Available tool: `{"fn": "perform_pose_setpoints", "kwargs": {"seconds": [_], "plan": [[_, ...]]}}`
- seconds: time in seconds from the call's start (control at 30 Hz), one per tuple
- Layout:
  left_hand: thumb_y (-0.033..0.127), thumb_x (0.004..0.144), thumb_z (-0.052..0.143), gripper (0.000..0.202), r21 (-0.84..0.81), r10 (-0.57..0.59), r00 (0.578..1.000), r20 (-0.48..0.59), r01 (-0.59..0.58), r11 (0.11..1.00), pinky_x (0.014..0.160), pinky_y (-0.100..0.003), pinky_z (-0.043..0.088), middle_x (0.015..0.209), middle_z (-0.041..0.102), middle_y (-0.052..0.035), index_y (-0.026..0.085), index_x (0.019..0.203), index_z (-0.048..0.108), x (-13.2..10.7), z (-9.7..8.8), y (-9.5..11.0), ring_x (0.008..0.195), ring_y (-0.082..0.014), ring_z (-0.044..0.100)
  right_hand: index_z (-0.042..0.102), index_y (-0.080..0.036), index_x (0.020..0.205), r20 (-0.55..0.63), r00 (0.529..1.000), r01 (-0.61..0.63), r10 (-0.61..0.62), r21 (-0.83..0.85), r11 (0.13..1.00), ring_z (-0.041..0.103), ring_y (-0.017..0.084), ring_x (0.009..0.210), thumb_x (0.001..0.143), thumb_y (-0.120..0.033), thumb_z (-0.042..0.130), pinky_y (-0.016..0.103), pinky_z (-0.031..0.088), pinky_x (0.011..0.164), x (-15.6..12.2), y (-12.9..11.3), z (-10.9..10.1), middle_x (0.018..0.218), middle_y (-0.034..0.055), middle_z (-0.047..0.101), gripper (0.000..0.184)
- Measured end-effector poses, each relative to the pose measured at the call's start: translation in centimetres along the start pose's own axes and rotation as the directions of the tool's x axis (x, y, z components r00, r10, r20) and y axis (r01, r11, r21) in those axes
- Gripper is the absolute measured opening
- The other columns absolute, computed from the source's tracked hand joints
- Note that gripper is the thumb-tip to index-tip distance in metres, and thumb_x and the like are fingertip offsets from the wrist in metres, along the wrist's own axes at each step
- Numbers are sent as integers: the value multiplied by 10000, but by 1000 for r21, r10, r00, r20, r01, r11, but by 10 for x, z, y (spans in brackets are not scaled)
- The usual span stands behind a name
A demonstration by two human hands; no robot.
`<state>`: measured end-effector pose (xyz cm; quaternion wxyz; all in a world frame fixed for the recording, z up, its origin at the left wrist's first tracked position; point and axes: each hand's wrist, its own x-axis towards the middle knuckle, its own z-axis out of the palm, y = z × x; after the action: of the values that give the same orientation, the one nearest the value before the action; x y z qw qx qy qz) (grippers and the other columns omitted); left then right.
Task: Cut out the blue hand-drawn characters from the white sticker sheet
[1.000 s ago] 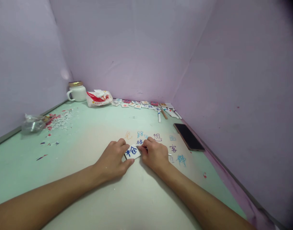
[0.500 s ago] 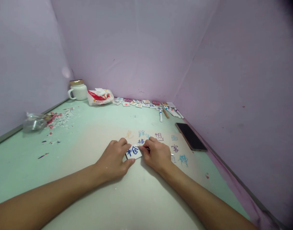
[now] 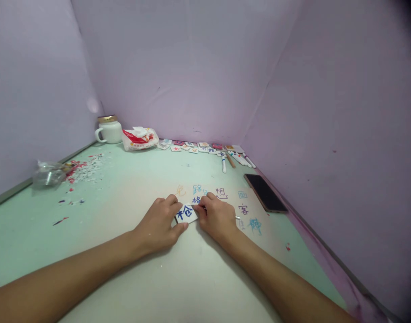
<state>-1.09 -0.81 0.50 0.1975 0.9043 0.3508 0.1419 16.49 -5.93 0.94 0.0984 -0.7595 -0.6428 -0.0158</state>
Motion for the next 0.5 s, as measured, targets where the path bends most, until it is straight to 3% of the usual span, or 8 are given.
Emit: {"fn": "perform_pose_setpoints", "kwargs": {"seconds": [0.37, 0.5], "plan": [[357, 865, 544, 315, 26, -22, 1000, 8, 22, 999, 935, -500, 456, 1056, 607, -125, 147, 1054, 685, -1, -1, 2, 924, -273, 588, 728, -221, 889, -22, 999, 49, -47, 120, 992, 602, 138, 684, 944, -364, 584, 294, 249, 562, 0, 6, 1, 930, 12, 713, 211], [353, 871, 540, 327, 23, -24, 1000, 17, 24, 999, 948, -493, 447, 1064, 597, -130, 138, 1069, 686, -1, 0, 2, 936, -272, 578, 733, -220, 895, -23, 999, 33, -32, 83, 996, 578, 136, 640, 951, -371, 564, 299, 226, 549, 0, 6, 3, 936, 17, 712, 234]]}}
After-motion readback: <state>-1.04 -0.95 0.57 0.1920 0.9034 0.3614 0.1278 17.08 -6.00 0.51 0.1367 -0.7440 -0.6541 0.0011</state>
